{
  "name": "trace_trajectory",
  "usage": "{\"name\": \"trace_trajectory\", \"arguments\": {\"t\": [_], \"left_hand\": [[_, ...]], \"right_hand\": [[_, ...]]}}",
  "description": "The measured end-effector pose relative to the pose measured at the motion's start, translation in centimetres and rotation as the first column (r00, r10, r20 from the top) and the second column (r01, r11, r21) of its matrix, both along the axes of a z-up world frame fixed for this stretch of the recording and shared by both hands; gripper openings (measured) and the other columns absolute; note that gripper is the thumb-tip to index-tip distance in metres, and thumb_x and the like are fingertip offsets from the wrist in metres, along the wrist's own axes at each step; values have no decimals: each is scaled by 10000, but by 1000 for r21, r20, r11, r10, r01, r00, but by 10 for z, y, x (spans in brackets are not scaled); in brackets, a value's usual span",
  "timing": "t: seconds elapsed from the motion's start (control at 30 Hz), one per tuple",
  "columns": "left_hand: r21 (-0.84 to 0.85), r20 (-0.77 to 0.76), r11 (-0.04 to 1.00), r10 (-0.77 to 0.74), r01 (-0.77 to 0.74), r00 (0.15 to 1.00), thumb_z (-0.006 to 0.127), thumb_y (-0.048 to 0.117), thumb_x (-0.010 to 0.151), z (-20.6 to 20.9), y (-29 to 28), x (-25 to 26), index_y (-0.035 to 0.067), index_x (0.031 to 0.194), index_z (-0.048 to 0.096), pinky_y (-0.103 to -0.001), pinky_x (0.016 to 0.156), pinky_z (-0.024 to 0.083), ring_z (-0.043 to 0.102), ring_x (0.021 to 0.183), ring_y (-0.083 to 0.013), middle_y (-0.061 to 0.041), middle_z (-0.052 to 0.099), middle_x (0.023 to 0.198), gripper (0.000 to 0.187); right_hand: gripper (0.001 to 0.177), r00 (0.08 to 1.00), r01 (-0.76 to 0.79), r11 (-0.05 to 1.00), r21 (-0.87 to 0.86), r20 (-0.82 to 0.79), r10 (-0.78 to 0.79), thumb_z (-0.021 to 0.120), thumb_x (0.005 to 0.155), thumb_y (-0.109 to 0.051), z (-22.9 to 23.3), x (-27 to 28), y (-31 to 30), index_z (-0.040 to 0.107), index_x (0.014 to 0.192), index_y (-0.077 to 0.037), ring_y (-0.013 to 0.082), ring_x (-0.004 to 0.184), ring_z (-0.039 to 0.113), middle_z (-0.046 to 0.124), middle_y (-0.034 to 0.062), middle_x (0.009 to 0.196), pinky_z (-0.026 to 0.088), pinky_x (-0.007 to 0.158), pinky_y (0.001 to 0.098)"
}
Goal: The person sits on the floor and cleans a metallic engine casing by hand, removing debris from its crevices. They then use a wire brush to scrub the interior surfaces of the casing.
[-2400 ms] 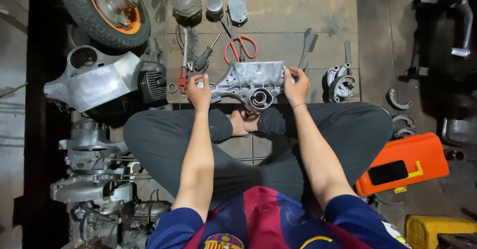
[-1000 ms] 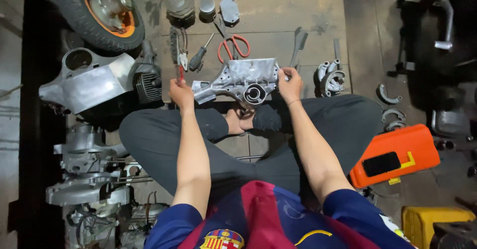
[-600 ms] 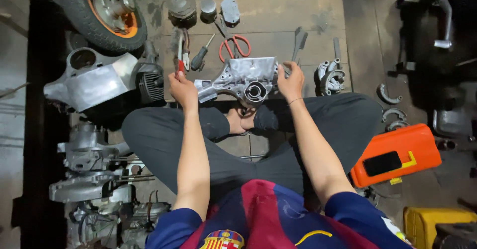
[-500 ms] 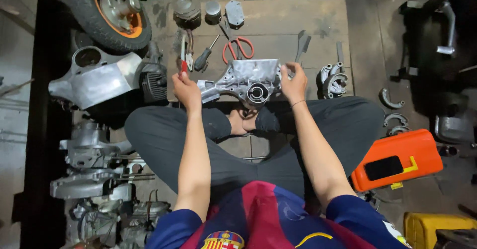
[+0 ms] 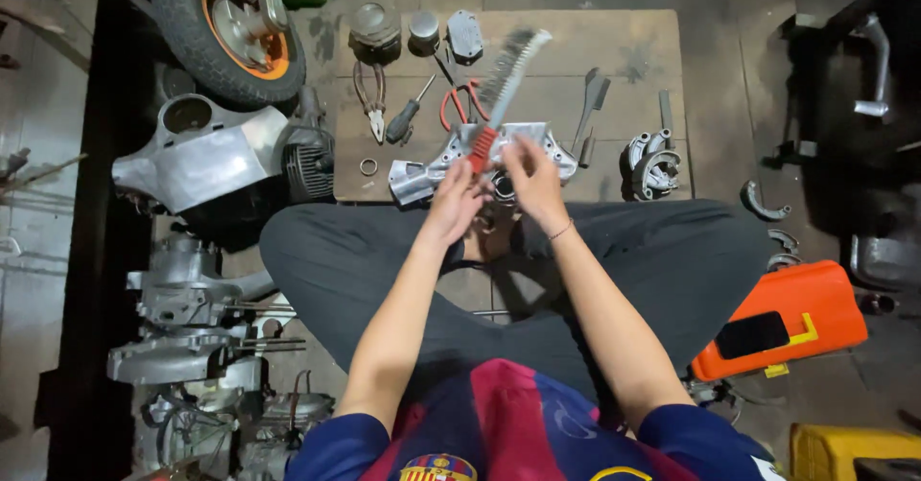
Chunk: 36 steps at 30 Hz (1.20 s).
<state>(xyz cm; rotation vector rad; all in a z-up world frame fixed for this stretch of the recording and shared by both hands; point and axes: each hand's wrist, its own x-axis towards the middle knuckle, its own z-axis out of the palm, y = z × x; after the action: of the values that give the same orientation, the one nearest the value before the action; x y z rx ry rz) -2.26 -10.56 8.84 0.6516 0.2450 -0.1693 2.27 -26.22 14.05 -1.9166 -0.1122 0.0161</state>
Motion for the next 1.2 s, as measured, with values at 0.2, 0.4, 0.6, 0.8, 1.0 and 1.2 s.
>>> {"name": "trace_trajectory", "arguments": {"t": [0.2,0.4,0.6,0.8,1.0,1.2], "left_hand": [[296,20,948,-129,118,991,641,407,1046,-27,-17,-4,61,1445,534,-303,635,634,764,768,-285,-203,712,1053,539],[927,291,264,-62,-265,955,824,440,906,-10,7,-6,177,1174,742,-240,457,513,686,507,-158,30,699,673,385],[930,358,30,-305,-366,883,945,583,547,-10,-7,-18,18,1501,422,-573,1175,332,475,1373,-438,-252,509,1464,1226],[869,490,50,-231,-493,841,895,633,643,-49,-27,-3,38,1361,582,-516,1215,302,501,1381,-378,-162,582,1446,984],[821,562,162,-62,-548,824,997,570,513,-30,-43,10,117,1174,648,-468,1132,388,587,1231,-327,-90,674,1229,875],[834,476,268,92,-482,875,1018,312,492,-55,-60,10,158,1193,685,-483,1105,469,654,1187,-394,-100,716,1141,791]], "right_hand": [[268,946,134,937,322,-324,-24,769,988,-327,-55,7,-8,727,1089,-82,146,835,706,742,74,921,629,769,319],[259,966,208,953,221,-198,-165,732,1008,-340,-51,19,-16,692,961,-89,109,560,626,675,52,689,536,484,249],[184,910,395,826,403,-293,-292,566,1081,-231,-29,33,-39,571,1007,-63,255,655,772,739,156,806,664,560,382],[163,854,488,742,459,-427,-298,574,1061,-224,-39,35,-34,559,987,-79,265,604,753,693,136,752,663,536,393],[178,871,460,769,443,-393,-294,634,1044,-240,-61,36,-39,600,998,-72,250,602,751,708,154,754,648,545,369],[185,880,468,760,450,-314,-356,623,1041,-242,-66,39,-50,611,940,-87,237,588,745,705,151,723,631,526,322]]}}
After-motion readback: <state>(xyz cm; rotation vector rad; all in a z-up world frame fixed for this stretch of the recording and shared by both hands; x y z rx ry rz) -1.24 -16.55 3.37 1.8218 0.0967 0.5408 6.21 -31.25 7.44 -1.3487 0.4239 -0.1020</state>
